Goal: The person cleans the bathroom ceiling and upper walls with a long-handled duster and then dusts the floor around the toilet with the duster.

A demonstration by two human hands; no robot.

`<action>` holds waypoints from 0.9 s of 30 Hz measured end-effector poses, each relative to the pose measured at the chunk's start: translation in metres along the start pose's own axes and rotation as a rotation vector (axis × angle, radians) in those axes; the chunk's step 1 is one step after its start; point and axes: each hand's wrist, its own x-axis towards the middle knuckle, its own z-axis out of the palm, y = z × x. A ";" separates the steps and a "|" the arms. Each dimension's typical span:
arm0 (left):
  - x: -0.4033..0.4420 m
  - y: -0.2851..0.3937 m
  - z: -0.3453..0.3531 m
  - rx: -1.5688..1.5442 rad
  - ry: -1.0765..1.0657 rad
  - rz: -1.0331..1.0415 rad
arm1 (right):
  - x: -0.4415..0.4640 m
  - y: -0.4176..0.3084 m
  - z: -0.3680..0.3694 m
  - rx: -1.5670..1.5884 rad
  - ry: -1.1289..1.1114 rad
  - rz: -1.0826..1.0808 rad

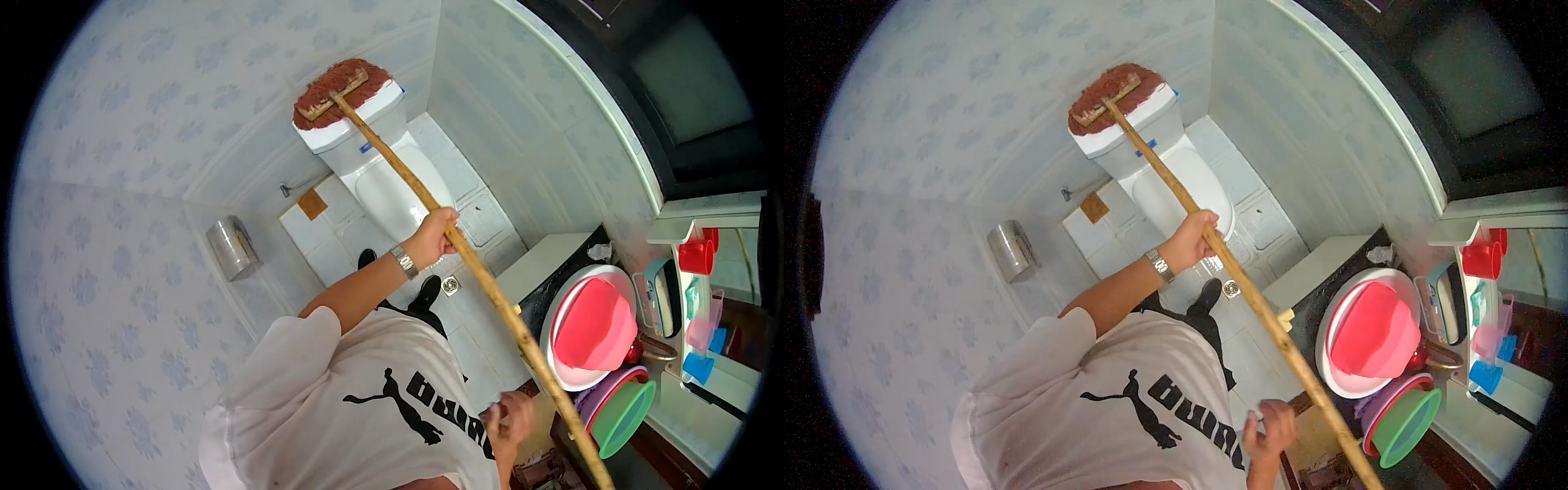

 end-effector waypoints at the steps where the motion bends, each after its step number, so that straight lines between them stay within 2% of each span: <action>1: -0.001 0.010 0.009 -0.066 -0.014 0.021 | 0.001 0.000 0.017 0.210 -0.007 0.210; 2: -0.007 0.018 0.018 -0.135 -0.025 0.042 | 0.004 0.001 0.034 0.421 -0.020 0.420; 4: -0.024 0.036 0.035 -0.155 -0.024 0.075 | 0.022 0.015 0.056 0.865 0.224 0.550; 6: -0.039 0.047 0.038 -0.179 -0.020 0.117 | 0.058 0.021 0.047 0.943 0.437 0.277; 9: -0.048 0.057 0.033 -0.179 -0.027 0.151 | 0.125 -0.027 0.008 1.100 0.710 0.327; 10: -0.050 0.056 0.027 -0.156 -0.053 0.137 | 0.134 -0.023 0.007 1.006 0.618 -0.067; 12: -0.051 0.061 0.014 -0.157 -0.073 0.141 | 0.127 0.003 0.004 1.029 0.427 -0.182; 13: -0.050 0.069 0.007 -0.118 -0.069 0.207 | 0.128 -0.002 0.000 1.033 0.400 -0.200; 14: -0.052 0.076 0.004 -0.077 -0.060 0.266 | 0.127 -0.011 -0.006 1.038 0.366 -0.155; 15: -0.050 0.087 0.006 -0.252 0.070 0.308 | 0.127 -0.021 -0.007 1.038 0.337 -0.108; 16: -0.045 0.099 -0.004 -0.269 0.071 0.321 | 0.130 -0.026 0.000 0.930 0.444 -0.230; 20: -0.046 0.118 -0.026 -0.329 0.110 0.397 | 0.126 -0.054 -0.019 0.885 0.199 -0.343; 22: -0.066 0.113 -0.022 -0.318 0.122 0.401 | 0.139 -0.063 -0.038 0.665 0.180 -0.517; 23: -0.072 0.108 -0.022 -0.361 0.136 0.410 | 0.137 -0.057 -0.046 0.665 0.180 -0.517; 25: -0.086 0.095 -0.027 -0.428 0.107 0.425 | 0.130 -0.041 -0.066 0.655 -0.018 -0.637; 26: -0.094 0.090 -0.029 -0.490 0.072 0.450 | 0.137 -0.047 -0.077 0.654 -0.019 -0.638; 27: -0.101 0.086 -0.031 -0.524 0.120 0.421 | 0.146 -0.055 -0.091 0.591 -0.165 -0.721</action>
